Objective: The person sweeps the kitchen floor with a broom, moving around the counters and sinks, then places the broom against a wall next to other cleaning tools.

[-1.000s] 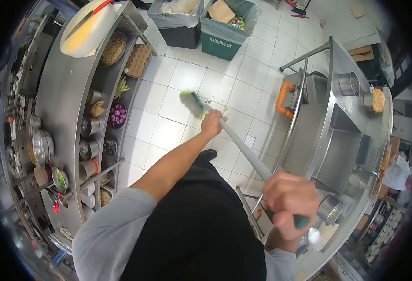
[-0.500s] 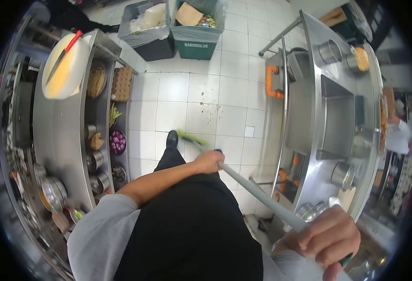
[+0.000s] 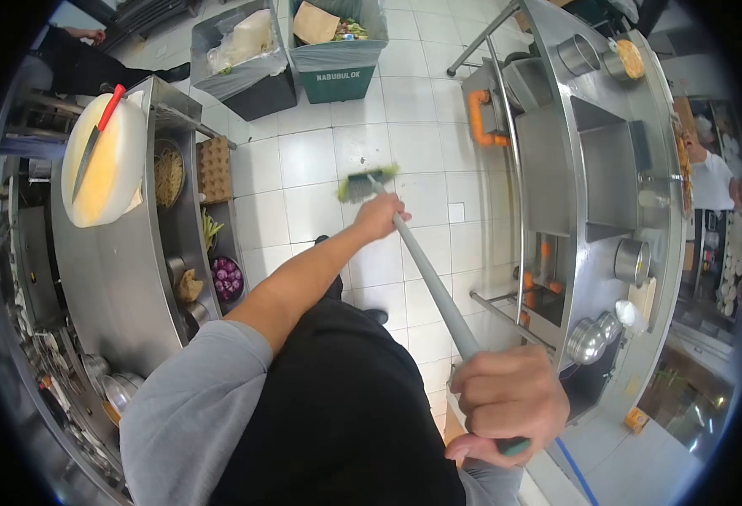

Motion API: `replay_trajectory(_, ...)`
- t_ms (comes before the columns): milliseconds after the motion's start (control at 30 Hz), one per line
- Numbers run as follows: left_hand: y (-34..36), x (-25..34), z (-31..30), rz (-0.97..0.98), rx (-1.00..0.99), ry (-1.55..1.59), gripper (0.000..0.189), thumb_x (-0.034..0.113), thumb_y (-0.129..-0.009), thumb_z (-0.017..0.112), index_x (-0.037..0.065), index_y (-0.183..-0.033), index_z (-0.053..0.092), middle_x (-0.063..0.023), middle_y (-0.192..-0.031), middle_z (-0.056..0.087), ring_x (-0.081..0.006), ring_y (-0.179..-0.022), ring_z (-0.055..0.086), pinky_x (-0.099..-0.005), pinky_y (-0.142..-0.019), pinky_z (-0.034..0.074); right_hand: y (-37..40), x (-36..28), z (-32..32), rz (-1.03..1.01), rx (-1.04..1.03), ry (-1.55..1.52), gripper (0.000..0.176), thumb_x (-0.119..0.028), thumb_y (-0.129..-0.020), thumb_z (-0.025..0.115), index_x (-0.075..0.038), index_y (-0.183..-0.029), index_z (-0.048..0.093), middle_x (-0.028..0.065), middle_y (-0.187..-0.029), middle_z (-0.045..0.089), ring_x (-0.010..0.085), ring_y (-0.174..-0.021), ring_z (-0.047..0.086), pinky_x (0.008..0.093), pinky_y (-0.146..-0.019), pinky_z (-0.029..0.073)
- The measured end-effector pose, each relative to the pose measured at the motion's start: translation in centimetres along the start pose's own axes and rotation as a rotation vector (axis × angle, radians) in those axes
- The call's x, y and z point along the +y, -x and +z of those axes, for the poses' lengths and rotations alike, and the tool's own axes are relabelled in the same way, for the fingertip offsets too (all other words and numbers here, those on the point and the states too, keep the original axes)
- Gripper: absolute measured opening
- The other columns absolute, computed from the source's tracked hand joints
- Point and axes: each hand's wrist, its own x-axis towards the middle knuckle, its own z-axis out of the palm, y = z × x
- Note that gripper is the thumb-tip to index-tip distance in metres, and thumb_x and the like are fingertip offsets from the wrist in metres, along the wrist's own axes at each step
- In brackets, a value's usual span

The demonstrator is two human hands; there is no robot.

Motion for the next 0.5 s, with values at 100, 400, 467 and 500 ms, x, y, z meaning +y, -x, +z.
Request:
replay_trajectory(100, 0.4, -0.2, -0.5, -0.013, 0.071, 0.019, 0.027, 0.036, -0.097, 0.076, 0.01, -0.089, 0.075, -0.0104, -0.102, 0.068, -0.0346, -0.099, 0.068, -0.0497, -0.082, 0.059, 1.8, -1.1, 2.0, 0.011, 0.039, 0.036, 0.046, -0.024, -0.081, 0.091, -0.01, -0.059, 0.053, 0.0015, -0.058, 0.05, 0.027, -0.06, 0.065, 0.0317, -0.043, 0.038)
replay_trajectory(400, 13.8, 13.4, 8.3, 0.1, 0.039, 0.156, 0.04, 0.042, -0.092, 0.081, 0.004, -0.089, 0.07, -0.0182, -0.096, 0.069, -0.0413, -0.098, 0.067, -0.0524, -0.086, 0.055, 22.4, -12.1, 15.0, 0.1, 1.169, 0.018, 0.06, -0.043, -0.1, 0.076, -0.007, -0.059, 0.053, 0.0062, -0.055, 0.051, 0.0277, -0.055, 0.063, 0.0331, -0.044, 0.047)
replay_trajectory(467, 18.2, 18.1, 12.3, 0.181, -0.285, 0.064, 0.039, 0.043, -0.092, 0.079, 0.004, -0.096, 0.072, -0.0195, -0.098, 0.072, -0.0425, -0.099, 0.068, -0.0538, -0.086, 0.055, 29.5, -16.9, 18.4, 0.159, 1.308, 0.092, 0.056, -0.043, -0.102, 0.074, -0.006, -0.064, 0.056, 0.0073, -0.062, 0.055, 0.0298, -0.059, 0.066, 0.0347, -0.046, 0.053)
replay_trajectory(500, 20.7, 20.3, 14.7, 0.249, -0.461, 0.029, 0.039, 0.043, -0.093, 0.077, 0.004, -0.098, 0.073, -0.0201, -0.1, 0.073, -0.0429, -0.1, 0.069, -0.0545, -0.086, 0.056, 31.3, -19.7, 20.2, 0.199, 1.4, 0.062, 0.049, -0.04, -0.099, 0.075, -0.004, -0.07, 0.059, 0.0065, -0.067, 0.055, 0.0322, -0.065, 0.069, 0.0348, -0.05, 0.057)
